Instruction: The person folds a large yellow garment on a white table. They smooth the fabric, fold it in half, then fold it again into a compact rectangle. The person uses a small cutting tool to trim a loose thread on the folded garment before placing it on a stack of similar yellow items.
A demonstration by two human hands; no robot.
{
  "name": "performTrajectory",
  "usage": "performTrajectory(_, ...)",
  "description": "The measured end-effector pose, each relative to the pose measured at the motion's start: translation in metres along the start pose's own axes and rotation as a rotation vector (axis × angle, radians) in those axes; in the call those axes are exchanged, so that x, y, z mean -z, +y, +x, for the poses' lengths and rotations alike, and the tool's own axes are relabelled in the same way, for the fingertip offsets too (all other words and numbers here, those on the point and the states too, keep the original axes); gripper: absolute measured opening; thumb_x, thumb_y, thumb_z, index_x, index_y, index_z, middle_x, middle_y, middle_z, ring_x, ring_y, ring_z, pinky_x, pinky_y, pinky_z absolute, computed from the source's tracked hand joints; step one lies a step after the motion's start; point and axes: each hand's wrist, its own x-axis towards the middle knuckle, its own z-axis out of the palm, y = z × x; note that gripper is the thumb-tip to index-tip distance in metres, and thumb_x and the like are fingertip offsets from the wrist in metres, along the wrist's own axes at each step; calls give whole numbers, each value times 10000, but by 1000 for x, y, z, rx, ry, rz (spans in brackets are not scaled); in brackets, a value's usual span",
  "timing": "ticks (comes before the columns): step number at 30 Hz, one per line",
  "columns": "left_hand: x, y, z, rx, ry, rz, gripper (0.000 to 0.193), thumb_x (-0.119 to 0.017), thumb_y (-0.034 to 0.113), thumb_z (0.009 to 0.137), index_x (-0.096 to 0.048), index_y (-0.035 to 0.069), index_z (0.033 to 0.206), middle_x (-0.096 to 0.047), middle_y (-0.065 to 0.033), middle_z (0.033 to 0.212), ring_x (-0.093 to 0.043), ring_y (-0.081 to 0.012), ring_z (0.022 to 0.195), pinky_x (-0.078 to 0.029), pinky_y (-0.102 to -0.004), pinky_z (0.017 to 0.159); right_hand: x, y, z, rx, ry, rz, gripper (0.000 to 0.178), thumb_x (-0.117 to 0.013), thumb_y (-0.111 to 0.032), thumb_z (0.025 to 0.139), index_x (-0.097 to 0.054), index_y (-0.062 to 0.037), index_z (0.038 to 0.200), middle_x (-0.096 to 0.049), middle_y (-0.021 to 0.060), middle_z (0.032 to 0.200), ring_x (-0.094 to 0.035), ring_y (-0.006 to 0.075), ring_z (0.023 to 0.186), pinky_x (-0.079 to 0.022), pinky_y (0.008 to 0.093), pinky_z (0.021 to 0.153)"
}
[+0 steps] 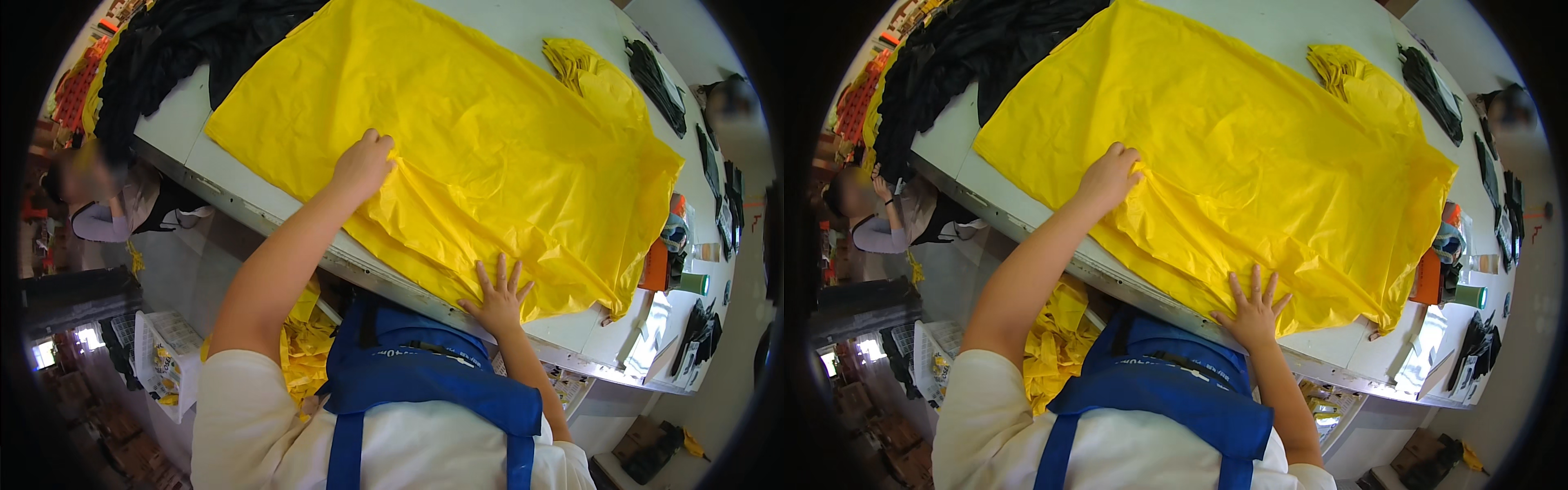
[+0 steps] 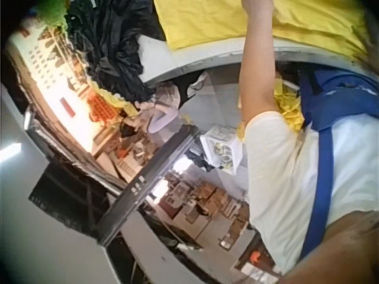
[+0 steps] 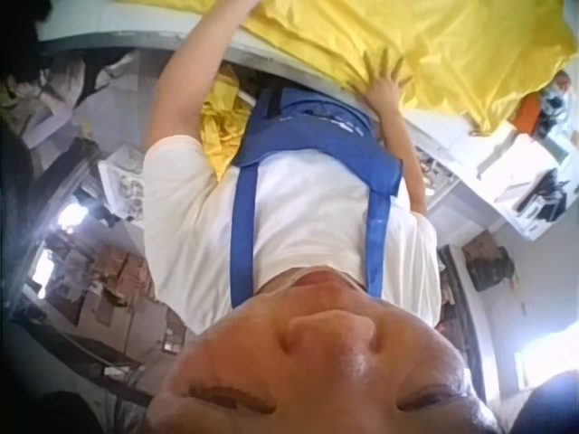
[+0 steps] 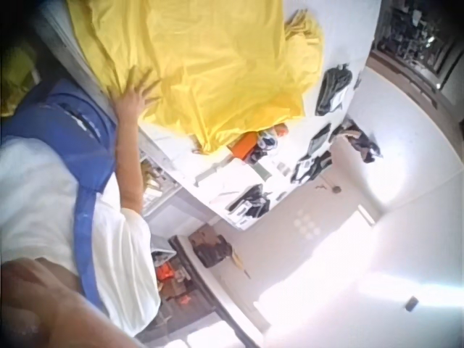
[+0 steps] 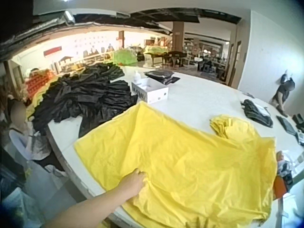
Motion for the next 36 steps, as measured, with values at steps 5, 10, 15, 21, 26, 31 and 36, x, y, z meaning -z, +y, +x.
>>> performTrajectory(5, -3, -112, 33, 425, 82, -617, 292, -582, 238, 920, -547, 22, 1112, -640, -106, 968, -607, -213, 864, -507, -346, 725, -5, -1, 1, 57, 7, -10, 838, -622, -662, 745, -363, -312, 1462, -96, 122, 1591, -25, 462, 1436, -18, 733, 1048)
performTrajectory(10, 17, -98, -13, 673, 166, -859, 345, -582, 304, 934, -558, 14, 1119, -651, -101, 891, -602, -182, 771, -498, -316, 690, -4, 21, -5, -53, 42, 162, 766, -550, -586, 844, -325, -233, 1486, -128, 121, 1588, -32, 420, 1451, -13, 642, 1110)
performTrajectory(15, -42, -122, -68, 394, 114, -488, 272, -569, 289, 938, -584, 63, 1089, -654, -118, 844, -615, -242, 749, -491, -350, 685, -4, 5, 4, -203, 82, 26, 629, -478, -431, 925, -320, -202, 1489, -167, 118, 1581, -38, 402, 1456, -16, 624, 1120)
performTrajectory(21, -12, -158, -72, 583, 335, 5, 345, -599, 238, 911, -526, 104, 1220, -543, -180, 1202, -526, -344, 1087, -437, -432, 911, -21, 43, -32, -26, 375, 316, 700, -633, -304, 825, -364, -161, 1454, -266, 120, 1542, -155, 411, 1431, -93, 565, 1141)
performTrajectory(26, -6, -107, -76, 63, 499, -97, 587, -659, 267, 861, -405, 129, 1371, -342, -218, 1400, -350, -416, 1266, -336, -480, 1048, -24, 52, -79, -7, 278, 140, 645, -672, -227, 770, -469, -152, 1377, -392, 113, 1467, -248, 393, 1403, -145, 545, 1139)
performTrajectory(31, -19, -70, -64, 419, 135, -564, 541, -638, 276, 893, -409, 133, 1361, -619, -208, 1033, -608, -367, 910, -490, -404, 842, -33, 62, -71, 16, 220, 70, 522, -641, -140, 768, -581, -169, 1286, -476, 87, 1407, -306, 367, 1379, -176, 526, 1140)
performTrajectory(36, 22, -62, -71, 257, 146, -615, 360, -590, 182, 928, -477, 119, 1264, -652, -170, 882, -637, -322, 790, -504, -358, 723, -33, 64, -69, 26, 225, 73, 491, -643, -140, 777, -604, -196, 1263, -487, 70, 1403, -342, 349, 1365, -181, 521, 1141)
